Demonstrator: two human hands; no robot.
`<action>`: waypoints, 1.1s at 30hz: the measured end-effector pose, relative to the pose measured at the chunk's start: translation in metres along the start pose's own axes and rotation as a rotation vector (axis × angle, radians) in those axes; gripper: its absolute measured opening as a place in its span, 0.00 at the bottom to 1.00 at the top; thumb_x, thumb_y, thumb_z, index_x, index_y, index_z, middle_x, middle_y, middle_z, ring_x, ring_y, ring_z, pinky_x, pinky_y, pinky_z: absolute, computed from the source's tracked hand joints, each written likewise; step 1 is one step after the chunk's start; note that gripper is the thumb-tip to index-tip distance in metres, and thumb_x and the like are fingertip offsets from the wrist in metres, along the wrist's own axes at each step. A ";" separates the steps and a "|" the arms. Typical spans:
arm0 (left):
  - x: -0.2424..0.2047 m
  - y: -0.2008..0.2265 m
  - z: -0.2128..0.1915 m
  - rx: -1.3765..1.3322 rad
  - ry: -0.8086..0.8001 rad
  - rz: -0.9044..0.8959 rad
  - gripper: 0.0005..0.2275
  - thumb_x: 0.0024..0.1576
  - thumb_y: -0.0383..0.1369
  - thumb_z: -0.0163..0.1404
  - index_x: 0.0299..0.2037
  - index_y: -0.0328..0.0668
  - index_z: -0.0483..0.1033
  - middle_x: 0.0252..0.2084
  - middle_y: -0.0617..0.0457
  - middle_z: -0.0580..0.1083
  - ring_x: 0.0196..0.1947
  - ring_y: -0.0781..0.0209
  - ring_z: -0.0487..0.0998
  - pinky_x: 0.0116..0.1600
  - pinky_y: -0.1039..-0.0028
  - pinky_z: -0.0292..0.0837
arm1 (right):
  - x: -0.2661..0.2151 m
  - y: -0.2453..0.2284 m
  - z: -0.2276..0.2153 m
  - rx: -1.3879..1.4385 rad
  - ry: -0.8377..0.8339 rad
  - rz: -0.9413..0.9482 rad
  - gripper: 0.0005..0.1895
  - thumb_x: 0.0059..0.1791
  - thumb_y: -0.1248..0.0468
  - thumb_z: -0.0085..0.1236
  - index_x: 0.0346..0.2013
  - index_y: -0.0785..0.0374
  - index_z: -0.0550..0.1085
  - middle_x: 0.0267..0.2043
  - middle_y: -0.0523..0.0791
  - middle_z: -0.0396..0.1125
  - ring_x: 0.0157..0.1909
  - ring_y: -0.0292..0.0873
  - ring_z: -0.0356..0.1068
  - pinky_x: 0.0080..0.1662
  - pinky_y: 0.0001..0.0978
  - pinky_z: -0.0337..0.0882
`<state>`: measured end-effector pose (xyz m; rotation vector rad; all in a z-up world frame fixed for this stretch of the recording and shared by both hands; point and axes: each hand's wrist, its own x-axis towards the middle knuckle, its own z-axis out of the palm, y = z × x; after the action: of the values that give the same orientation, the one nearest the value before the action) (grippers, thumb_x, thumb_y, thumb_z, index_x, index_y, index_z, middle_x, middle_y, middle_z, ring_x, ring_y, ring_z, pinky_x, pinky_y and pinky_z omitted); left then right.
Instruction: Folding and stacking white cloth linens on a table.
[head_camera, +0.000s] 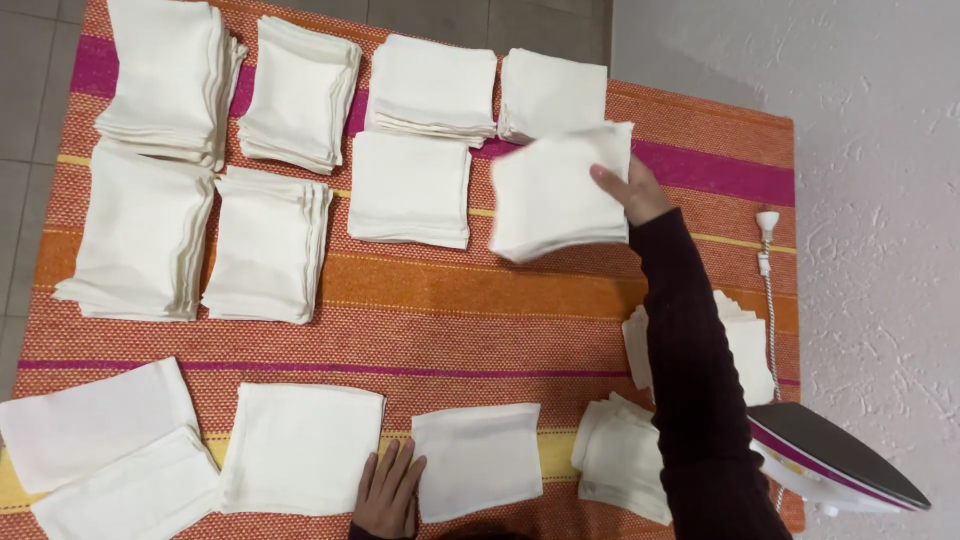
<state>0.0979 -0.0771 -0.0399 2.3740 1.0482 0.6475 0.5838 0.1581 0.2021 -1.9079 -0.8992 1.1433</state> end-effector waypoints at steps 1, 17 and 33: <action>0.000 -0.001 0.000 -0.017 -0.033 -0.011 0.24 0.52 0.29 0.49 0.61 0.45 0.70 0.72 0.47 0.64 0.73 0.48 0.60 0.76 0.49 0.48 | 0.012 0.007 -0.003 0.031 0.028 0.005 0.43 0.47 0.51 0.53 0.70 0.68 0.52 0.68 0.60 0.58 0.69 0.61 0.60 0.68 0.55 0.60; -0.031 -0.031 0.037 0.074 -0.151 0.003 0.21 0.60 0.38 0.42 0.65 0.54 0.67 0.74 0.54 0.60 0.76 0.55 0.53 0.78 0.50 0.42 | 0.108 0.208 -0.025 0.500 0.137 0.079 0.32 0.48 0.71 0.58 0.66 0.72 0.60 0.55 0.60 0.68 0.51 0.52 0.73 0.54 0.37 0.77; -0.032 -0.037 0.041 0.074 -0.157 0.043 0.21 0.59 0.37 0.43 0.65 0.53 0.67 0.75 0.51 0.58 0.77 0.53 0.52 0.76 0.48 0.42 | 0.082 0.104 0.054 0.803 0.541 -0.238 0.05 0.55 0.66 0.48 0.41 0.60 0.73 0.38 0.43 0.69 0.40 0.39 0.69 0.45 0.30 0.76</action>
<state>0.0826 -0.0883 -0.1009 2.4714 0.9711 0.4349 0.5845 0.1881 0.0620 -1.2837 -0.2763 0.6368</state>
